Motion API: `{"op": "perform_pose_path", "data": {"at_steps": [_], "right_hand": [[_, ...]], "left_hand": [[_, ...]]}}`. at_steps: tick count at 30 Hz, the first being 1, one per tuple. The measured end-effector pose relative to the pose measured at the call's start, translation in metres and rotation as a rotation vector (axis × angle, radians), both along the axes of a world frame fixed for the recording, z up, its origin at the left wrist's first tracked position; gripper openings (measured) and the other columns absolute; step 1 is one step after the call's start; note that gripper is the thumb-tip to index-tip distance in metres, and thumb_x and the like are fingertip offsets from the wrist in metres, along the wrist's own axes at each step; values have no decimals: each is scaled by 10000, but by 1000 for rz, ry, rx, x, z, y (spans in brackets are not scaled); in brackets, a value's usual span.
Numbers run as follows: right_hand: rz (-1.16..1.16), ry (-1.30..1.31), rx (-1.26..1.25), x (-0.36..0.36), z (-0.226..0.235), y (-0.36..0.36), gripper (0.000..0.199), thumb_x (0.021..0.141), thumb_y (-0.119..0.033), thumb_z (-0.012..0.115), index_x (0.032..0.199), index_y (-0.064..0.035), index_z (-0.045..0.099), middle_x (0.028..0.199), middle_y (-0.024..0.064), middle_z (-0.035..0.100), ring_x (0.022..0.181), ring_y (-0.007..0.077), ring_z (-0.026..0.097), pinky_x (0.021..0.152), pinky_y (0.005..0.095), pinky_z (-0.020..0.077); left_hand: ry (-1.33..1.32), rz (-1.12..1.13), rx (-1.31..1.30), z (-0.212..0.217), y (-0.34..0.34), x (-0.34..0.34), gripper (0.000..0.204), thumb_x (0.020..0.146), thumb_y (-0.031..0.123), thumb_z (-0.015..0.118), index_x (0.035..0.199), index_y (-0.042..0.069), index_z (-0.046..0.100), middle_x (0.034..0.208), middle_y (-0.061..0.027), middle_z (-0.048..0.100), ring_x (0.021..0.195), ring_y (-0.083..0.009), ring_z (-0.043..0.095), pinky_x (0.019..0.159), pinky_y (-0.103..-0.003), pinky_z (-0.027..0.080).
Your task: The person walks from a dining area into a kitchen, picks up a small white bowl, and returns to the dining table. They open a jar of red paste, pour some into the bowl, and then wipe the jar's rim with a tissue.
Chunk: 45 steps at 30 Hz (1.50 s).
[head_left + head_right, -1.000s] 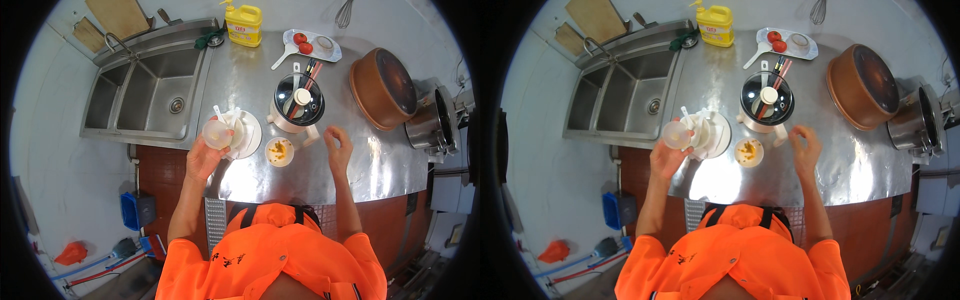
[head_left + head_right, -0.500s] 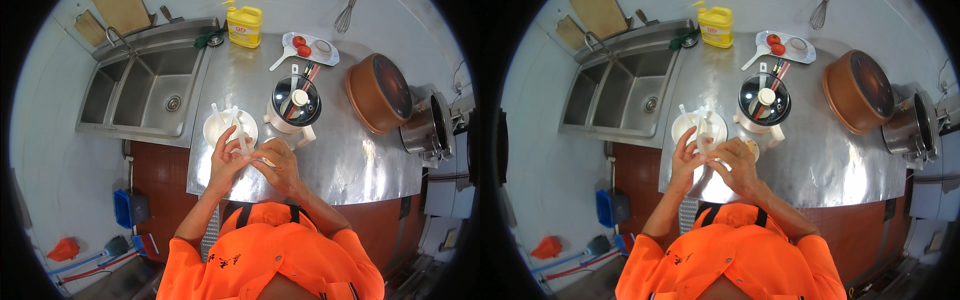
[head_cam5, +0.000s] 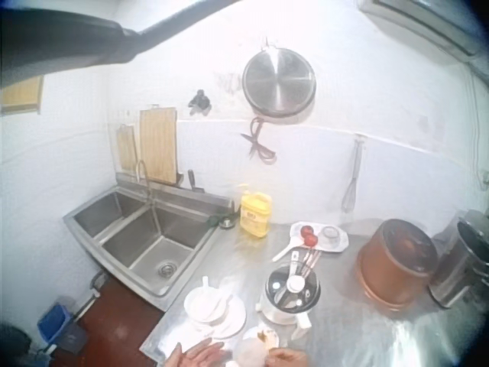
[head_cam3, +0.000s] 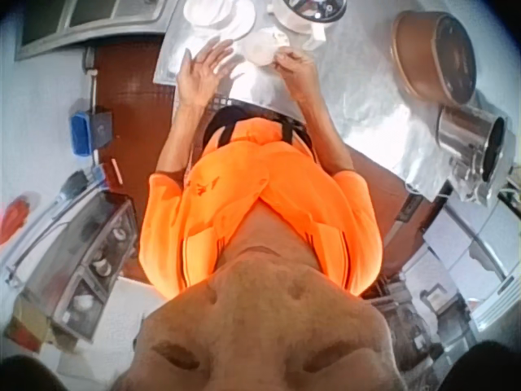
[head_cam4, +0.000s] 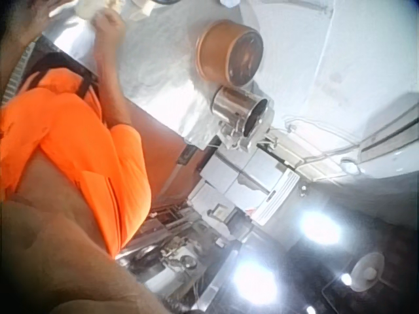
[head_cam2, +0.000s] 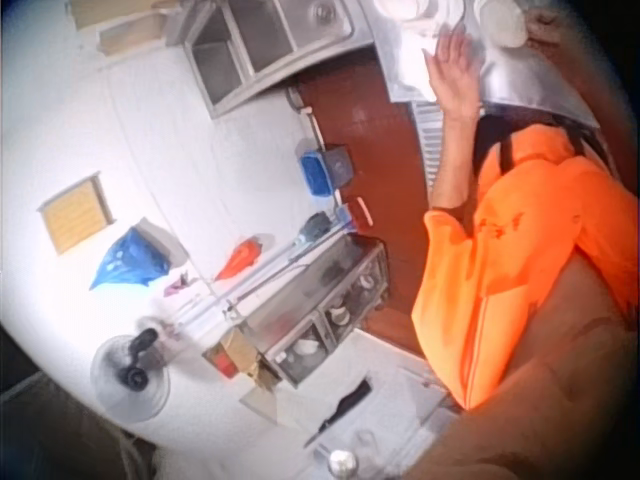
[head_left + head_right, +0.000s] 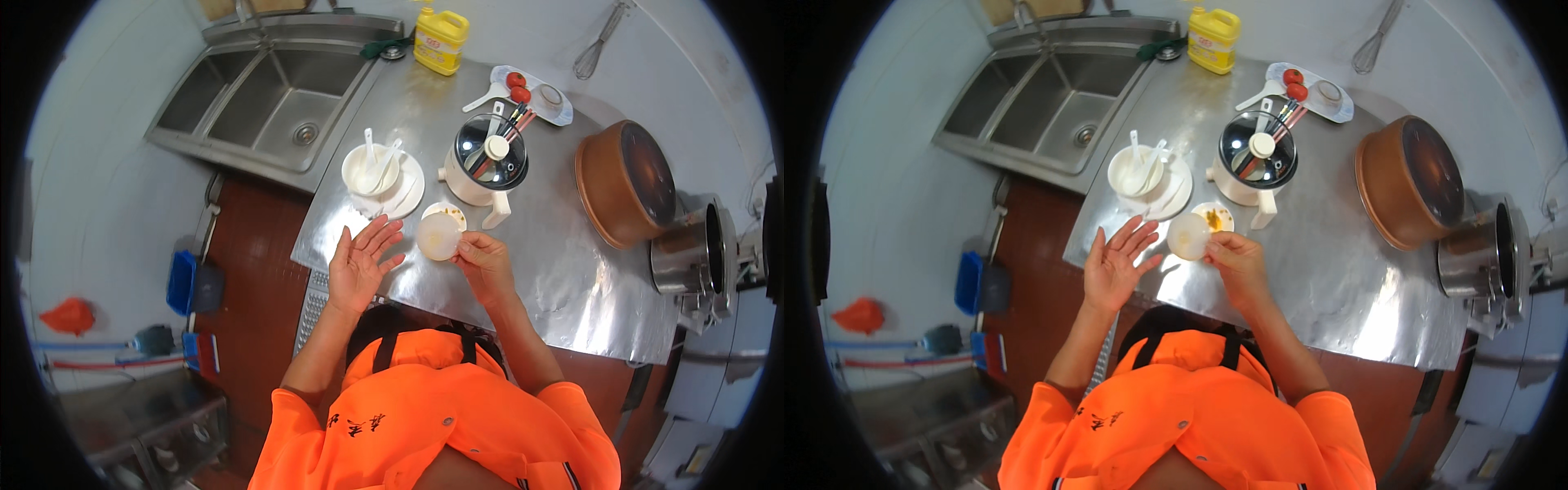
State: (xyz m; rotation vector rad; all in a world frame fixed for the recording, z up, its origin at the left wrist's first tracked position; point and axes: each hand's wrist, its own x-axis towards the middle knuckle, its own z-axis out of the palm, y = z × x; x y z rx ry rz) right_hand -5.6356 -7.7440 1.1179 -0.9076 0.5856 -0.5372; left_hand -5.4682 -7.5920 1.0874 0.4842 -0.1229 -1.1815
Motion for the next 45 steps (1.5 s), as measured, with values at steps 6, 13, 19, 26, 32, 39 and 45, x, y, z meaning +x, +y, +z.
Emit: {"op": "perform_pose_path", "data": {"at_steps": [6, 13, 19, 26, 32, 39, 45], "right_hand": [[202, -221, 310, -60, -26, 22, 136, 896, -59, 554, 974, 41, 603, 940, 113, 626, 874, 197, 570, 811, 344, 453], [363, -140, 428, -93, -28, 79, 134, 886, -68, 572, 952, 47, 595, 949, 122, 626, 888, 214, 571, 818, 353, 453], [542, -104, 526, -84, -52, 141, 114, 877, -77, 603, 929, 22, 622, 881, 102, 622, 828, 207, 576, 790, 369, 459], [663, -113, 578, -70, -71, 214, 112, 868, -73, 619, 938, 14, 629, 902, 97, 639, 840, 200, 585, 777, 353, 458], [603, -168, 572, -84, -74, 219, 122, 870, -76, 615, 948, 17, 626, 918, 104, 636, 851, 199, 582, 804, 373, 458], [369, -108, 503, -107, -74, 158, 125, 883, -57, 583, 954, 44, 597, 956, 117, 607, 911, 214, 567, 874, 414, 452], [223, -111, 412, -128, -89, 62, 163, 901, -55, 558, 976, 89, 574, 926, 155, 602, 859, 231, 584, 847, 411, 467]], "left_hand": [[150, 211, 71, -17, 68, -82, 512, 964, 421, 427, 1288, 29, 495, 1305, -152, 520, 1180, -259, 495, 973, -460, 409], [226, 511, 326, -40, 155, -170, 289, 853, 121, 670, 1103, 3, 582, 920, -85, 622, 847, -207, 581, 791, -345, 480], [164, 698, 314, -49, 235, -214, 134, 846, 132, 657, 842, 66, 541, 684, -10, 490, 631, -145, 421, 636, -312, 389], [215, 786, 323, -71, 307, -233, 346, 941, 266, 554, 657, 146, 397, 567, 30, 331, 580, -138, 327, 620, -316, 350], [130, 680, 380, -81, 321, -220, 446, 993, 363, 446, 621, 127, 382, 532, -1, 319, 520, -148, 321, 574, -330, 364], [-321, 453, 710, -62, 235, -183, 300, 941, 269, 572, 741, 44, 579, 594, 1, 480, 551, -96, 454, 533, -244, 394], [-1314, 431, 826, -52, 85, -143, 418, 745, 88, 742, 1123, 16, 579, 900, -71, 604, 827, -182, 576, 693, -287, 455]]}}
